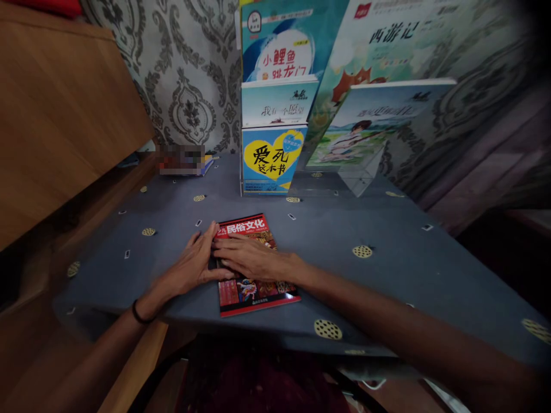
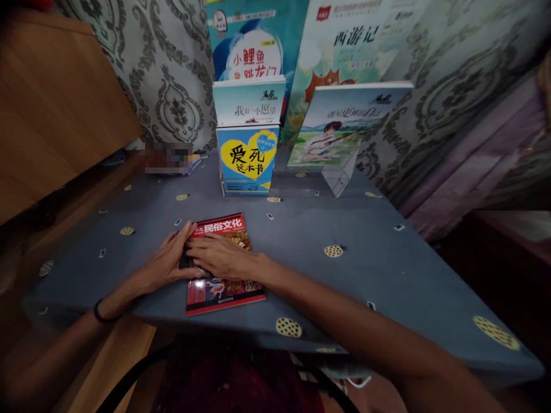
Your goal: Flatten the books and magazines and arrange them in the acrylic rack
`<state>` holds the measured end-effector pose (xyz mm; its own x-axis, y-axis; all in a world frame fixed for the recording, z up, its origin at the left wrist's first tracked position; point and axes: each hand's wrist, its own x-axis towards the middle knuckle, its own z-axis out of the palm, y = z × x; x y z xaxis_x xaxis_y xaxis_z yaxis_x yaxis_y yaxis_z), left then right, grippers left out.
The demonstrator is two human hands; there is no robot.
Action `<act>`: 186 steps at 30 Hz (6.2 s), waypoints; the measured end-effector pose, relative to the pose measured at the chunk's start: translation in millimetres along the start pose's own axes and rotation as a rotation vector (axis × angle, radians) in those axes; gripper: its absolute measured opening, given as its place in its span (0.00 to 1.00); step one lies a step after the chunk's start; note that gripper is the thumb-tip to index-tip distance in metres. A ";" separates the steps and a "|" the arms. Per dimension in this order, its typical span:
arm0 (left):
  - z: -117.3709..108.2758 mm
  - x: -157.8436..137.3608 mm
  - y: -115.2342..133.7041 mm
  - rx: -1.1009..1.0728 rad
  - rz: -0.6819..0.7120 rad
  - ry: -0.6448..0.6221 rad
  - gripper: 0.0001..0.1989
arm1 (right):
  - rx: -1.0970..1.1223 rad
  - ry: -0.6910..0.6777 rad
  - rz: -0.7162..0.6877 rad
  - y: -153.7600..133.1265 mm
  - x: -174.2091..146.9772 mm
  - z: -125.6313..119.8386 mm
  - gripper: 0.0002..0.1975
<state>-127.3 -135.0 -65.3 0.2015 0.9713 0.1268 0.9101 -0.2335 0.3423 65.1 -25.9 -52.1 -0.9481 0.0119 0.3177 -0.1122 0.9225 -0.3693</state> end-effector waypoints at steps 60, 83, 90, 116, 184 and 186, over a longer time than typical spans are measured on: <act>26.8 -50.9 101.0 0.342 0.353 -0.015 0.30 | 0.120 -0.123 0.072 -5.1 -11.3 -7.7 0.23; -26.6 -8.2 42.2 0.375 -0.026 0.055 0.24 | -0.570 0.054 0.629 -19.0 -64.9 -36.3 0.18; 0.0 37.1 87.5 0.288 0.030 -0.055 0.26 | -0.283 0.132 0.419 13.2 -44.5 -5.0 0.28; -18.2 -41.2 -9.0 -0.018 -0.076 0.021 0.29 | 0.050 -0.224 -0.140 -66.5 -21.9 13.7 0.21; -11.7 -6.1 73.1 0.366 0.241 0.047 0.15 | 0.047 0.180 0.301 -8.2 -91.7 -45.8 0.21; -8.5 -7.6 72.5 0.363 0.242 0.062 0.14 | 0.221 0.005 0.216 -36.0 -70.8 -38.5 0.24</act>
<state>-66.0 -159.7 -33.5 0.4127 0.8832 0.2229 0.9097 -0.4119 -0.0524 147.7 -45.1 -27.7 -0.9557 0.2012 0.2147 0.0300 0.7923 -0.6094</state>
